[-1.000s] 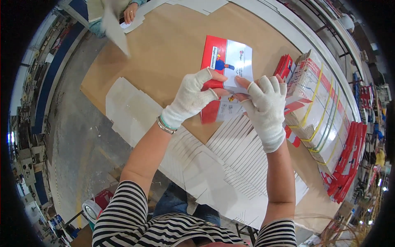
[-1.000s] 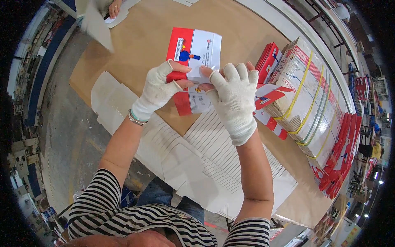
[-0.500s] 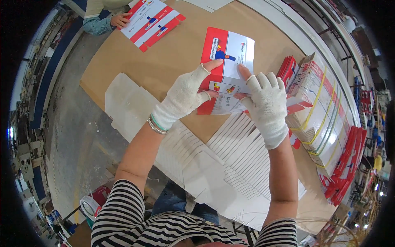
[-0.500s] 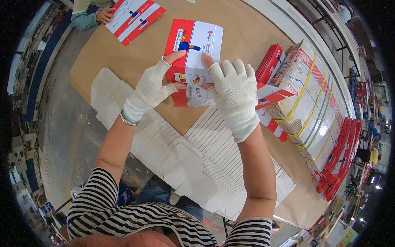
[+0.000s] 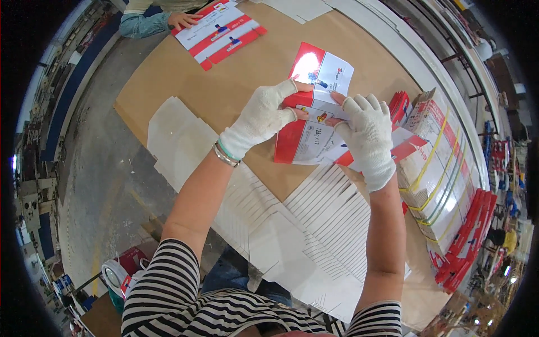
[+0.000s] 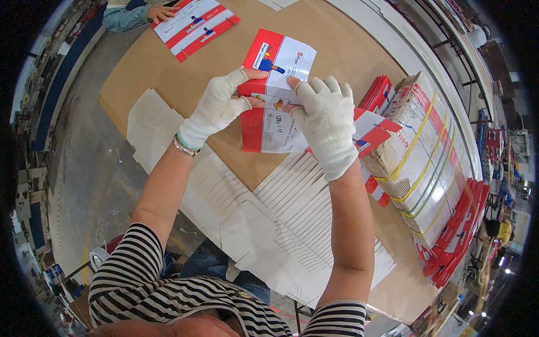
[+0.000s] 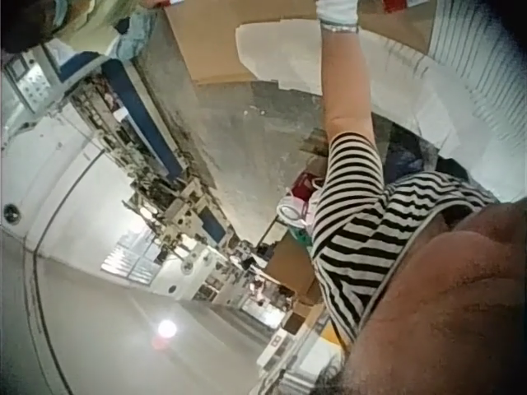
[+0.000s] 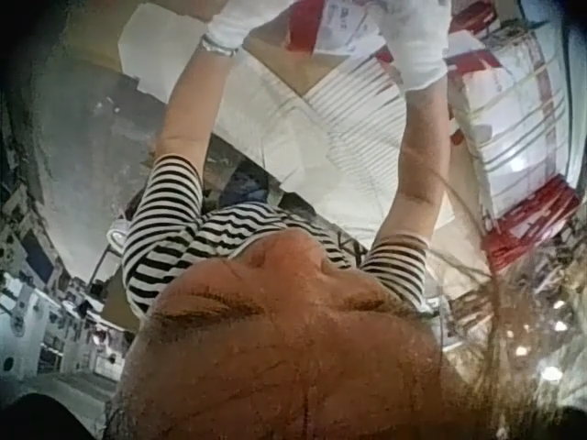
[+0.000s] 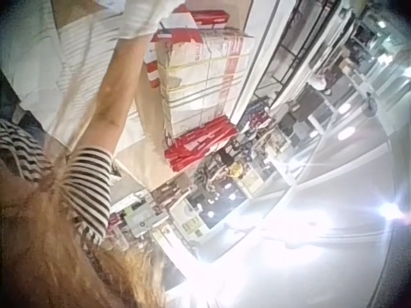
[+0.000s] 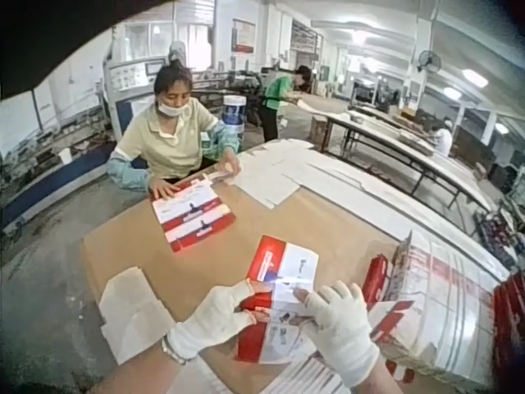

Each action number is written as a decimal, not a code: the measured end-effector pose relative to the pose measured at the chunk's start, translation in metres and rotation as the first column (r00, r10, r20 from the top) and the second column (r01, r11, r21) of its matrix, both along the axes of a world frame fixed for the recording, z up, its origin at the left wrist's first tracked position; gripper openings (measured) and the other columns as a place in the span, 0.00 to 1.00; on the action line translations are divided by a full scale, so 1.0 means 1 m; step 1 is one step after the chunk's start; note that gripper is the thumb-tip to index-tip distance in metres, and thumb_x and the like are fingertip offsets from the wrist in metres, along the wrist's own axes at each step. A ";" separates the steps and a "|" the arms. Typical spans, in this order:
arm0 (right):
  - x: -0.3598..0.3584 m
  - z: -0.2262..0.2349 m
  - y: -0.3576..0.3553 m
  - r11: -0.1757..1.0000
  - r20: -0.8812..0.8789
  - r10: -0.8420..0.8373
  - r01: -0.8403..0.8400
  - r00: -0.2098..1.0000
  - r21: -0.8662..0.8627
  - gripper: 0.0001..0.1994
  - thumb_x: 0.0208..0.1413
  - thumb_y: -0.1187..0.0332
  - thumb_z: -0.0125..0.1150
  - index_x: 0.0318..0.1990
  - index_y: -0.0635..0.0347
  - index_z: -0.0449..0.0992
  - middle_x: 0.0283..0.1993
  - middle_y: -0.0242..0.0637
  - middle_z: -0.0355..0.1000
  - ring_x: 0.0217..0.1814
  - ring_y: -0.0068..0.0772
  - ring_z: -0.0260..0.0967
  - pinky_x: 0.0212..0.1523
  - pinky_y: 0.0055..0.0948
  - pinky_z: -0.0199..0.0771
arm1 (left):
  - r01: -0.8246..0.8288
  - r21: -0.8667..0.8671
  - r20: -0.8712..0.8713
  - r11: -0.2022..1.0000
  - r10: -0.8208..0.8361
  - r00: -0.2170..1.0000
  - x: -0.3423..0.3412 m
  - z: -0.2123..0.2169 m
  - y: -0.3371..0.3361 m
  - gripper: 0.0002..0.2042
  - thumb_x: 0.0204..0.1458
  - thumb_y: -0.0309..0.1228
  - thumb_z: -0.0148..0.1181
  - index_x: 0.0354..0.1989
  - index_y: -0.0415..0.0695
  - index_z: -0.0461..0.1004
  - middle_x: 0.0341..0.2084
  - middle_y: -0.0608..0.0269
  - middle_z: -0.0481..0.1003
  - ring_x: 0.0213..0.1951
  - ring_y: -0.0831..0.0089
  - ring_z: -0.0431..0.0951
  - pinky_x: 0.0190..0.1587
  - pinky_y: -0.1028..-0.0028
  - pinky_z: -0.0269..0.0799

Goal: Folding flat cardboard sheets into structured boxes or packaging.

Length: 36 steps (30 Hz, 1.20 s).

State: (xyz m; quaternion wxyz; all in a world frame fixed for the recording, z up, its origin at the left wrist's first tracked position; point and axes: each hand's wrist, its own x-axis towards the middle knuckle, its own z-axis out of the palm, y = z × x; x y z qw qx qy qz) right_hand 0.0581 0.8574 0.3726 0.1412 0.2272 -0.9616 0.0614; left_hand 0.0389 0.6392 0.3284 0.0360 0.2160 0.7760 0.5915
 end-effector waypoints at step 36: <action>-0.067 0.001 -0.032 0.989 0.394 0.032 0.027 0.919 -0.145 0.26 0.44 0.59 0.70 0.53 0.52 0.77 0.40 0.41 0.76 0.46 0.39 0.73 0.49 0.38 0.68 | -0.374 0.121 0.193 0.919 0.348 0.917 -0.051 -0.023 -0.007 0.08 0.52 0.29 0.60 0.38 0.40 0.76 0.29 0.67 0.76 0.33 0.79 0.72 0.39 0.75 0.70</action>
